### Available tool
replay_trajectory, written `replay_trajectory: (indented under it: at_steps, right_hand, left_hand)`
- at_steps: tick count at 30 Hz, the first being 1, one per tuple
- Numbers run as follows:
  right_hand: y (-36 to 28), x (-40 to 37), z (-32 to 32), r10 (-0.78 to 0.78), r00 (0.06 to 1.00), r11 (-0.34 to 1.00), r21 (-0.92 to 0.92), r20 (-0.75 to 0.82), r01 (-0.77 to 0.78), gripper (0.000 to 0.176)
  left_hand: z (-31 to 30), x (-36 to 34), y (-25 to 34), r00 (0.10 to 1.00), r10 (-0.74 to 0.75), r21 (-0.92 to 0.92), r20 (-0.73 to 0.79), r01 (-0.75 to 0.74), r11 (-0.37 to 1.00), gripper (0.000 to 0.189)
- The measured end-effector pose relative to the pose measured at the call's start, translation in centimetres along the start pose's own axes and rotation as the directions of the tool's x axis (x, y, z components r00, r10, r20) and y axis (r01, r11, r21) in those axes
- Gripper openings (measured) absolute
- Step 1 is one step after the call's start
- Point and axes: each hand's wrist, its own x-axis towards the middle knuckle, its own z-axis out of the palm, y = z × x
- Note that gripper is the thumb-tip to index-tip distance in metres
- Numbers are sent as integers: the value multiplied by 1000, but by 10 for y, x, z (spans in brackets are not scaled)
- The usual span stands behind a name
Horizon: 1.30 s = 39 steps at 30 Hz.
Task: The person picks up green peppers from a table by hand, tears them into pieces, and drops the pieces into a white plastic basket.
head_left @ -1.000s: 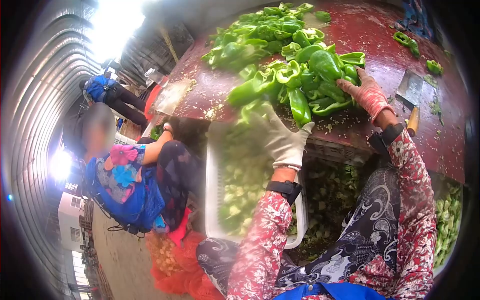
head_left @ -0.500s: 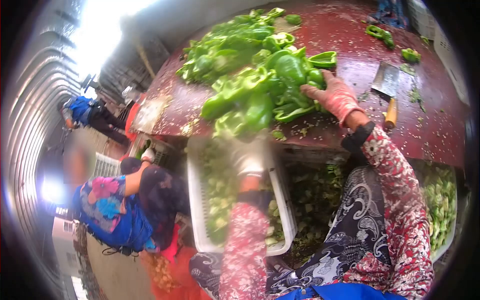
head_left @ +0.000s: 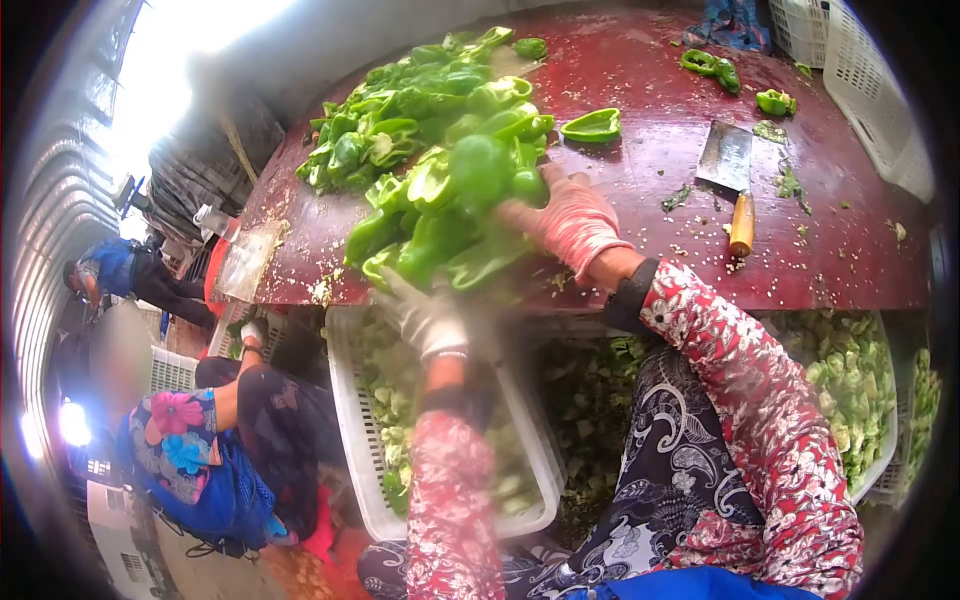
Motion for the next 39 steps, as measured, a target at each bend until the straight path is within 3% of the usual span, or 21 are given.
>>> replay_trajectory:
  at_steps: [8, 10, 11, 12, 14, 16, 18, 19, 21, 23, 25, 26, 27, 28, 29, 31, 32, 34, 36, 38, 39]
  right_hand:
    - [-19, 3, 48, 108, 994, 991, 78, -15, -107, 82]
    - [-24, 6, 69, 53, 986, 999, 17, -157, -51, 78]
    - [-34, 5, 63, 52, 999, 994, 100, -18, -50, 83]
    - [-41, 7, 75, 56, 998, 995, 89, -26, -53, 83]
    - [-52, 11, 101, 102, 995, 993, -63, 16, -101, 88]
    - [-67, 13, 114, 121, 987, 992, -36, 101, -118, 93]
    - [-79, 13, 117, 92, 979, 995, -55, 180, -83, 93]
    - [-84, 14, 117, 81, 963, 996, 3, 258, -85, 92]
    - [-74, 18, 113, 73, 941, 993, 61, 330, -99, 91]
    - [-66, 26, 112, -150, 886, 984, 157, 440, 88, 81]
    - [-55, 38, 80, -207, 884, 972, -13, 419, 234, 65]
    - [-39, 41, 64, -291, 943, 957, 73, 163, 282, 53]
    - [-28, 56, 48, -136, 990, 991, -16, -29, 135, 53]
    - [6, 96, 32, -302, 950, 951, -90, -83, 295, 53]
    - [15, 105, 10, -170, 963, 964, -237, -211, 118, 40]
    - [52, 137, -1, -203, 796, 797, -568, -570, -204, 44]
    - [64, 151, -18, 61, 907, 797, -527, -417, -296, 75]
    - [65, 150, -35, 214, 976, 860, -468, -27, -202, 80]
    - [63, 150, -21, 223, 970, 869, -430, -100, -245, 81]
    - [53, 146, -4, 235, 958, 876, -392, -165, -282, 82]
    - [47, 143, 1, 214, 972, 886, -400, -101, -237, 82]
  left_hand:
    - [4, 24, -9, 988, -73, 55, -133, 81, 995, 70]
    - [-3, 24, -6, 980, -120, -304, -156, 68, 950, 63]
    - [-5, 26, -8, 977, -123, -460, -176, 29, 887, 60]
    - [1, 38, -25, 983, -7, -537, -182, -94, 839, 65]
    - [-4, 32, -21, 992, -37, -568, -123, -40, 822, 78]
    - [-7, 33, -20, 994, -49, -568, -94, -13, 823, 117]
    - [2, 36, -24, 980, 13, -428, -200, -99, 898, 122]
    - [-12, 31, -7, 988, -79, -405, -133, 18, 914, 121]
    - [17, 50, -46, 971, 1, -310, -239, -77, 948, 118]
    - [13, 57, -46, 960, -3, -211, -279, -59, 976, 114]
    - [13, 59, -39, 954, -12, -93, -299, -17, 996, 113]
    - [11, 61, -36, 945, -23, 27, -327, 33, 999, 113]
    - [-10, 50, -11, 970, -141, 39, -200, 152, 988, 111]
    - [-6, 48, -12, 968, -144, 38, -205, 155, 987, 111]
    - [0, 46, -16, 962, -146, 0, -230, 150, 989, 109]
    - [4, 39, -17, 964, -157, -158, -216, 124, 980, 107]
    - [0, 31, -6, 964, -152, -157, -218, 119, 980, 107]
    - [-18, 9, 25, 963, -262, -253, -69, 237, 938, 107]
    - [-13, 2, 30, 961, -278, -343, 20, 267, 901, 109]
    - [4, 0, 25, 979, 40, -119, -199, -65, 991, 109]
    - [6, 2, 26, 989, 63, 60, -133, -55, 997, 108]
